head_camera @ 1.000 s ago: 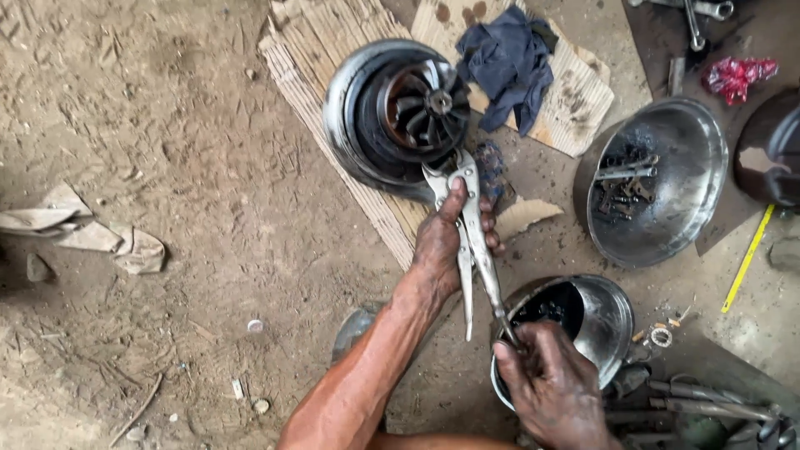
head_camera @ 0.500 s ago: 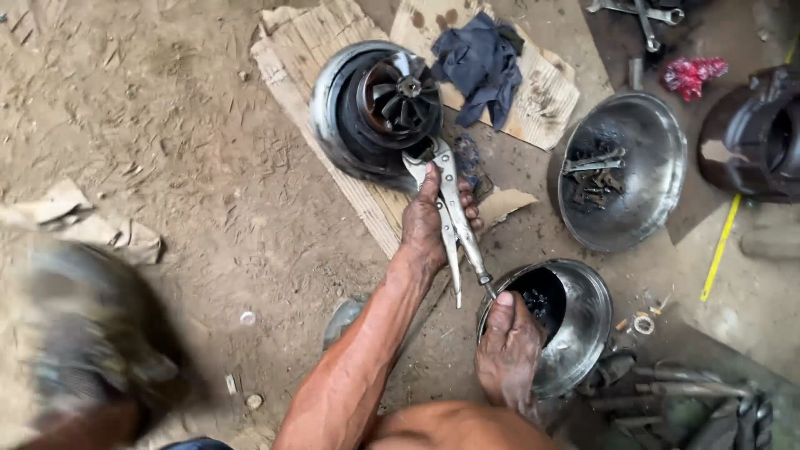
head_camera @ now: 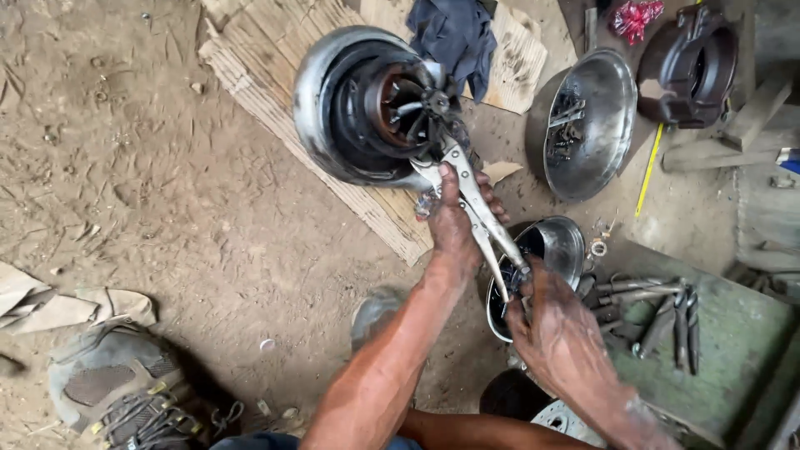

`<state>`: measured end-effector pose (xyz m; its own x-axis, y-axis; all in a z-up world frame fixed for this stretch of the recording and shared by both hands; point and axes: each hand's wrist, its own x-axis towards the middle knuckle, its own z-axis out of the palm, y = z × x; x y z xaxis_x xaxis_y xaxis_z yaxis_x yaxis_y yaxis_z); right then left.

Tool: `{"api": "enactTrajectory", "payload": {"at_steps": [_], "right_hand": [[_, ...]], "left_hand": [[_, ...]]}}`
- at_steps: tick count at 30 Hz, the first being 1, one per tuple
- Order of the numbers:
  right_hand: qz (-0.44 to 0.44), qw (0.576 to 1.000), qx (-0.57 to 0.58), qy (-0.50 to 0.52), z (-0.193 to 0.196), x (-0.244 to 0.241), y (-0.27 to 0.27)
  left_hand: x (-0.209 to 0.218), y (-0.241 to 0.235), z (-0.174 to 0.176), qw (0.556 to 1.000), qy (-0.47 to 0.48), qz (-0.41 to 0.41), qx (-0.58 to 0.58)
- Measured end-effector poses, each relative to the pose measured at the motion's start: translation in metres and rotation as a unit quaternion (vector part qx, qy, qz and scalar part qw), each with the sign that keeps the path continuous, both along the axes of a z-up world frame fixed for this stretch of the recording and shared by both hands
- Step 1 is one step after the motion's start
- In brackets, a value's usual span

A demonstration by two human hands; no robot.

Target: Performing a final machining pass on a turbocharger component using a lathe and locking pliers

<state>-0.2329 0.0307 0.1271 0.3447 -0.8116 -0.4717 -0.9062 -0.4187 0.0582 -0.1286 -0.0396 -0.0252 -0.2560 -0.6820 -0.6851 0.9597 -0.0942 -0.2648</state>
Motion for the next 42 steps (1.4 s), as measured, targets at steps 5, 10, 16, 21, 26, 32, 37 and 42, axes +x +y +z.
{"api": "enactTrajectory", "payload": {"at_steps": [5, 10, 16, 21, 26, 32, 37, 42], "right_hand": [[-0.178, 0.950, 0.153, 0.207, -0.011, 0.019, -0.025], [-0.122, 0.979, 0.137, 0.087, -0.020, 0.003, -0.020], [-0.274, 0.931, 0.210, 0.123, -0.009, 0.008, -0.027], [-0.308, 0.926, 0.198, 0.091, -0.063, -0.092, -0.027], [-0.348, 0.898, 0.265, 0.054, -0.003, 0.015, -0.051], [-0.479, 0.788, 0.384, -0.055, 0.016, 0.061, -0.116], [-0.398, 0.865, 0.226, -0.206, -0.041, 0.070, -0.175], [-0.318, 0.815, 0.279, -0.396, -0.158, 0.046, -0.234]], "left_hand": [[-0.001, -0.006, 0.000, 0.999, 0.006, 0.001, 0.032], [-0.014, 0.009, -0.017, 0.999, 0.005, 0.041, -0.026], [-0.005, -0.001, -0.010, 0.999, -0.005, 0.026, -0.028], [0.003, -0.001, -0.005, 0.999, 0.031, 0.027, -0.024], [0.011, 0.002, -0.001, 0.999, 0.032, 0.008, -0.025], [0.020, 0.011, -0.007, 0.999, -0.013, -0.027, -0.027], [0.025, 0.011, -0.009, 0.997, -0.024, -0.058, -0.036], [0.021, 0.010, -0.018, 0.996, -0.021, -0.070, -0.043]]}}
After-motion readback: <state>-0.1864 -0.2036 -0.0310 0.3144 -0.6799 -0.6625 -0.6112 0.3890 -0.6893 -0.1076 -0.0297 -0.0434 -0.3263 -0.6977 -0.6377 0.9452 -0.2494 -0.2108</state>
